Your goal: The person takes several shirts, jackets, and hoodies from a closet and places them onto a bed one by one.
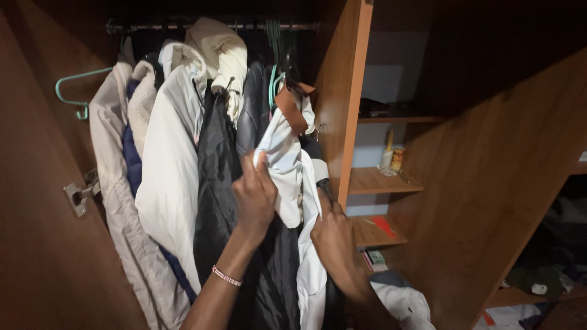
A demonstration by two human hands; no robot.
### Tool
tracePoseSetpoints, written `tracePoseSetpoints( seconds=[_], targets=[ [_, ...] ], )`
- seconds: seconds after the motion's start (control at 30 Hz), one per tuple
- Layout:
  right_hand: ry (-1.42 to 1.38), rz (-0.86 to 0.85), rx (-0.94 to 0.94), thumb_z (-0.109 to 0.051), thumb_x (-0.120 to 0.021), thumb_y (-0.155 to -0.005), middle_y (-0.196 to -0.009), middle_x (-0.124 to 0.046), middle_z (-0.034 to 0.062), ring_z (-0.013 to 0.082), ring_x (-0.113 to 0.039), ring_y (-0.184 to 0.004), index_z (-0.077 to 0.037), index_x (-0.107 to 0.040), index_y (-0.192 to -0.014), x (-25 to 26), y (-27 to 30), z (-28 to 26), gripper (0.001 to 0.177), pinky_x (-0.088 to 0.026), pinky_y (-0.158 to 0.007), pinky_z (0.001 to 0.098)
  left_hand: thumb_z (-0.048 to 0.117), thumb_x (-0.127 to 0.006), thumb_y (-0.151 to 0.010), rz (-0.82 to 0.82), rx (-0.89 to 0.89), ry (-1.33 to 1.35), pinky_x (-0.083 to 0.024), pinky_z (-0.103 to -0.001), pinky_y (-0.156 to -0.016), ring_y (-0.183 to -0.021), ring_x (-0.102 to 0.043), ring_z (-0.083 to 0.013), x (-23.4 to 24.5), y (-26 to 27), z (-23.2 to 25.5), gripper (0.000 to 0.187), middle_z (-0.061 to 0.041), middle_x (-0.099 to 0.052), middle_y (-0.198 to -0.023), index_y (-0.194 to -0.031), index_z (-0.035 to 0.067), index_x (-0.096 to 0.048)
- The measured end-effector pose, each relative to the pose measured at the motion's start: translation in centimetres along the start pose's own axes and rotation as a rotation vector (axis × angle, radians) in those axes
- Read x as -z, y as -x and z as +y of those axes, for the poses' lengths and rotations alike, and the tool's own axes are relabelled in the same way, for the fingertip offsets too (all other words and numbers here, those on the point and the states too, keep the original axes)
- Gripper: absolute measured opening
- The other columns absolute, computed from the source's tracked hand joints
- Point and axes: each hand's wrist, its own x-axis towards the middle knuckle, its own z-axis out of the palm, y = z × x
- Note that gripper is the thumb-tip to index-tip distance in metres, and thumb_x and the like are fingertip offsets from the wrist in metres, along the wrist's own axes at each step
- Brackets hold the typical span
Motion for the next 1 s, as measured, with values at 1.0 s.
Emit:
tracePoseSetpoints(
  seconds=[1.0],
  targets=[
    [-0.042, 0.092, -0.245, -0.001, -0.056, -0.089, -0.098, -0.070, 0.0274, 0.0452, -0.068, -0.085, -0.018, -0.070, -0.130, 20.1, 23.4, -6.4, 0.047, -0.054, -0.075, 0.0507, 0.006, -0.053, -0.111, 0.037, 0.040, -0.122, -0.048, -0.039, -0.052, -0.059, -0.067, -0.0295, 20.4, 18.7, 16.1, 0.016, -0.020, -0.063, -0.074, -0.116, -0.007, -0.061]
  ],
)
